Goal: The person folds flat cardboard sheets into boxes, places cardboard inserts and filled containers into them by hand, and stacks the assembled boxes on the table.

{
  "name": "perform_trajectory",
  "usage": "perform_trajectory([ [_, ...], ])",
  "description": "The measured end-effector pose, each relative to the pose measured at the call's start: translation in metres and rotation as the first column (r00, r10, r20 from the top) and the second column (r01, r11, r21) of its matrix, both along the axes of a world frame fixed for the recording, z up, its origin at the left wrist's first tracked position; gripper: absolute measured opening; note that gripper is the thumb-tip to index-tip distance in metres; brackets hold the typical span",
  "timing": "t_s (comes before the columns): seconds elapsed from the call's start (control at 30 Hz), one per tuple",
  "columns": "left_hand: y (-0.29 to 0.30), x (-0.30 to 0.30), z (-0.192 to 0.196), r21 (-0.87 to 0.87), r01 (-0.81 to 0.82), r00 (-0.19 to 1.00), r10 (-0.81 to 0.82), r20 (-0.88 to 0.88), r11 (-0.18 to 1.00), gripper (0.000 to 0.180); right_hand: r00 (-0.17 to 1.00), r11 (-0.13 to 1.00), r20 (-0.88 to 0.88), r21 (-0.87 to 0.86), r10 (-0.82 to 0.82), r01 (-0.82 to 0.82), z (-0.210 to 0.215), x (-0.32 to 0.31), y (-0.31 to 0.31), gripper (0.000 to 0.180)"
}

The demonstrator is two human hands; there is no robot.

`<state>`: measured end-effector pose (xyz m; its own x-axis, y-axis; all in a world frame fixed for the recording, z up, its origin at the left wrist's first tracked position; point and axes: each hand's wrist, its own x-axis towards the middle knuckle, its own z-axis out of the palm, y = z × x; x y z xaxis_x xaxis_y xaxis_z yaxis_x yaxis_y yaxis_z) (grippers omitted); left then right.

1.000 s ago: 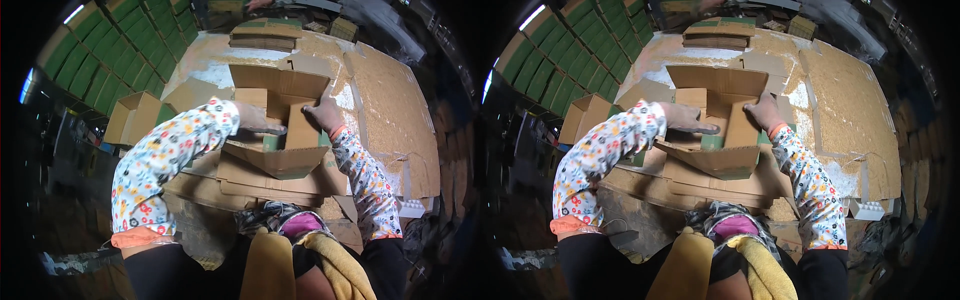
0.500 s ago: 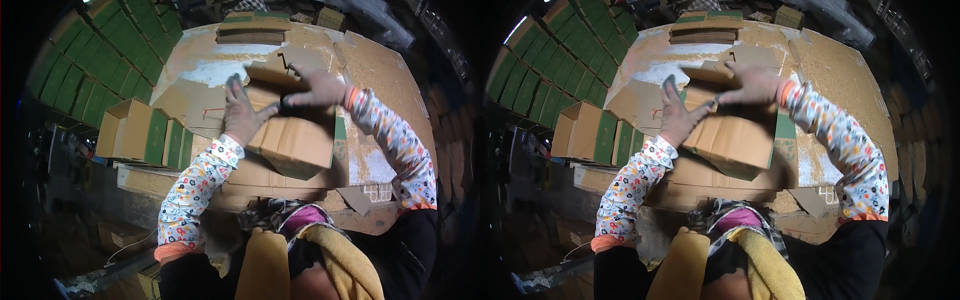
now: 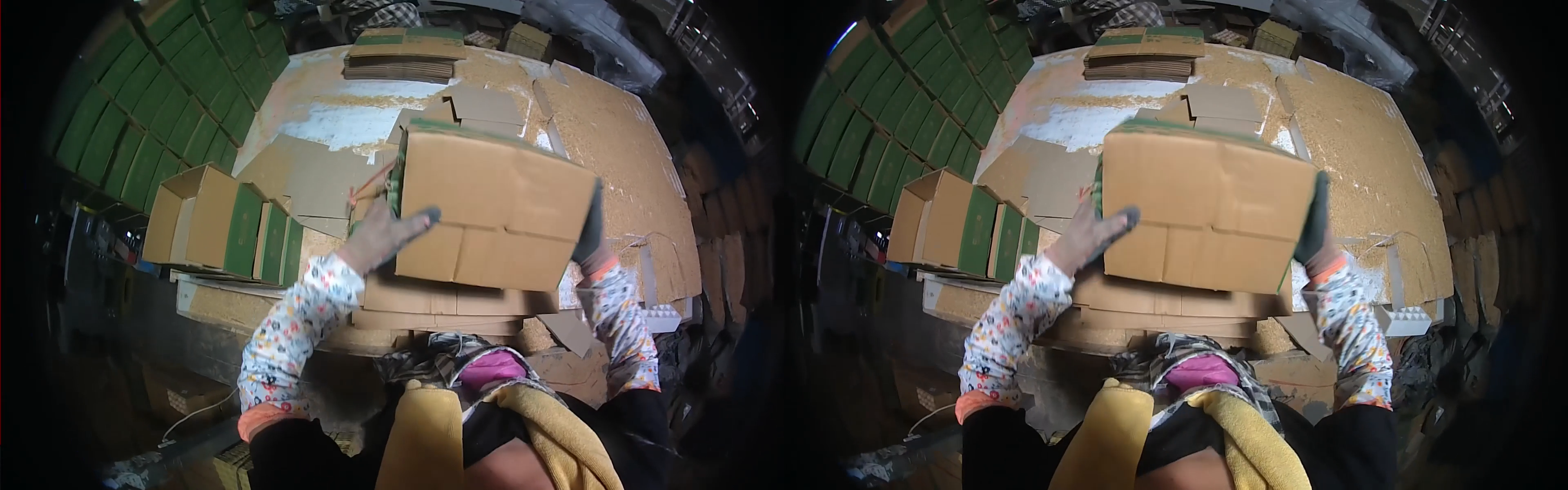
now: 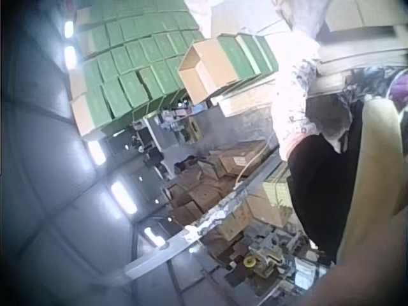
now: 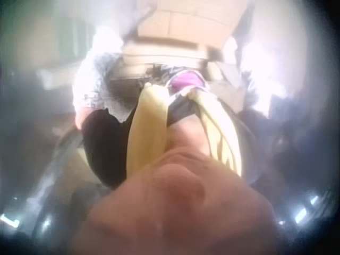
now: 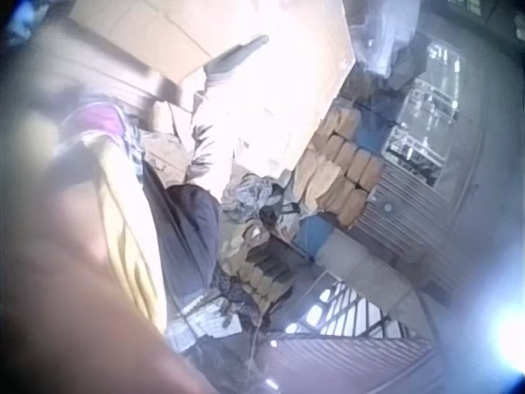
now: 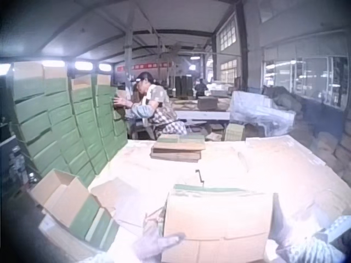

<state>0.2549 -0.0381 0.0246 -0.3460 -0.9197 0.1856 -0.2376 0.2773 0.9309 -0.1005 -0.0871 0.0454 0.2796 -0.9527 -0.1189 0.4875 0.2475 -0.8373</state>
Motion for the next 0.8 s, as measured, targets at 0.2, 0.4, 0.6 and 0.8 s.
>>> perform_trajectory([
  [0.2, 0.052, -0.003, -0.117, -0.535, -0.129, 0.776, 0.421, 0.470, 0.835, 0.055, 0.658, 0.864, -0.742, -0.244, 0.127, -0.441, 0.027, -0.037, -0.008, 0.051],
  [0.4, 0.063, 0.033, -0.165, 0.030, -0.452, 0.881, 0.440, 0.173, 0.892, 0.048, 0.478, 0.824, -0.874, -0.333, -0.087, -0.459, -0.014, -0.029, 0.015, 0.027],
  [0.6, 0.070, -0.042, -0.040, 0.405, 0.011, 0.496, 0.346, -0.796, 0.914, 0.055, 0.699, 1.000, -0.715, 0.027, 0.019, 0.001, 0.007, -0.063, 0.061, 0.054],
  [0.8, 0.082, -0.088, 0.011, 0.208, 0.302, 0.229, 0.141, -0.963, 0.930, 0.080, 0.659, 0.845, -0.585, -0.087, -0.473, 0.528, -0.054, -0.142, 0.053, 0.050],
])
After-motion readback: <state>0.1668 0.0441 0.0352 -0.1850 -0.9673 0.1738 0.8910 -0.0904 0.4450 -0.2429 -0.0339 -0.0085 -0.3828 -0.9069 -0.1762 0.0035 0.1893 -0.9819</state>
